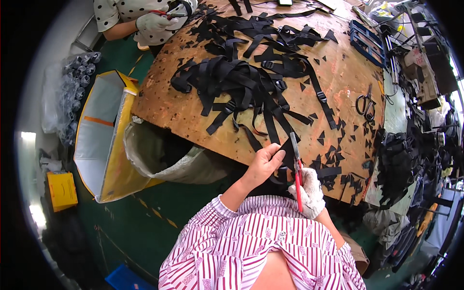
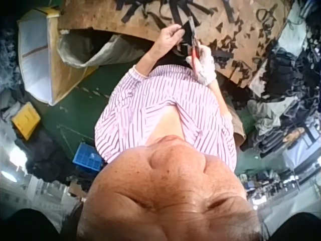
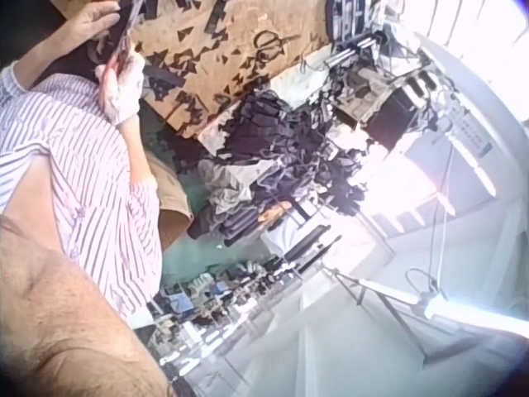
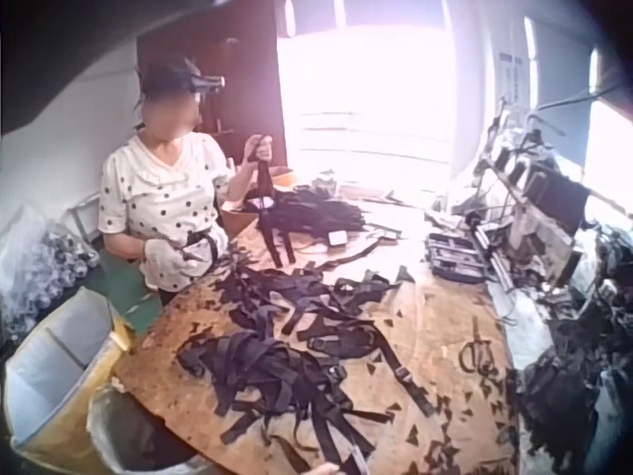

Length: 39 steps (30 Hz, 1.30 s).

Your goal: The person uses red-handled shears to cut black fabric straps into smaller pieces on a wooden workbench. They repeatedly pick up straps, cut them, and drop the pieces onto a growing pile on the table.

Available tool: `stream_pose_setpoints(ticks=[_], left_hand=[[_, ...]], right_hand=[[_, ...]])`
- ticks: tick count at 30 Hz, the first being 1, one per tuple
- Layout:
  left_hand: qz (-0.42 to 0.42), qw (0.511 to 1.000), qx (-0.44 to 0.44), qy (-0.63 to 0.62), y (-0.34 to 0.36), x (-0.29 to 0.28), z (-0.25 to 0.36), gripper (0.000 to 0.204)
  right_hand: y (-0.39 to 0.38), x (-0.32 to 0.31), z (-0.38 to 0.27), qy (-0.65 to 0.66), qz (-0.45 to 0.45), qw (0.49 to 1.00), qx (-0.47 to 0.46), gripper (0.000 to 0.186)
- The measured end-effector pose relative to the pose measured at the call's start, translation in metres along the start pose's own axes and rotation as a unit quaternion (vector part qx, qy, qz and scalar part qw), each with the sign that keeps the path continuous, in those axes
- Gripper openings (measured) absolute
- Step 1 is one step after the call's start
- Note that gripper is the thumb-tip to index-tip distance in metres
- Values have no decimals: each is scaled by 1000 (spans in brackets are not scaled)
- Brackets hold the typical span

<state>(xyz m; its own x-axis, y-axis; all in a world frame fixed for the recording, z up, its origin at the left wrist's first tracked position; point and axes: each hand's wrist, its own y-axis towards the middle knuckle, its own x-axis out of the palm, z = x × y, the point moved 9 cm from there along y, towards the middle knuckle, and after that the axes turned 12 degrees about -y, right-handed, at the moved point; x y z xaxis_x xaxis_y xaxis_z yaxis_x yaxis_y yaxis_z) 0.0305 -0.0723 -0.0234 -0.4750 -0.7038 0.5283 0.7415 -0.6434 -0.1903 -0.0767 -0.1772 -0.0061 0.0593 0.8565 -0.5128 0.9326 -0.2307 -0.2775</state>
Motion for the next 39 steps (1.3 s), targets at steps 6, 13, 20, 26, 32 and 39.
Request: stream_pose_setpoints(ticks=[6,13,20,26,32,39], left_hand=[[14,1000,8,0,-1,-10,-5,16],[5,1000,-8,24,-3,-3,-6,16],[25,996,-29,-82,-5,-19,3,11],[135,954,195,186,26,-71,100,22],[308,848,310,299,70,-134,168,27],[455,747,217,433,109,-193,146,55]], right_hand=[[-1,-2,-2,-54,-8,999,5,47],[2,0,11,26,4,998,57,38],[11,-15,14,195,58,966,158,32],[8,-8,12,195,58,965,166,22],[6,-10,15,197,79,964,157,19],[5,-11,18,196,69,971,117,21]])
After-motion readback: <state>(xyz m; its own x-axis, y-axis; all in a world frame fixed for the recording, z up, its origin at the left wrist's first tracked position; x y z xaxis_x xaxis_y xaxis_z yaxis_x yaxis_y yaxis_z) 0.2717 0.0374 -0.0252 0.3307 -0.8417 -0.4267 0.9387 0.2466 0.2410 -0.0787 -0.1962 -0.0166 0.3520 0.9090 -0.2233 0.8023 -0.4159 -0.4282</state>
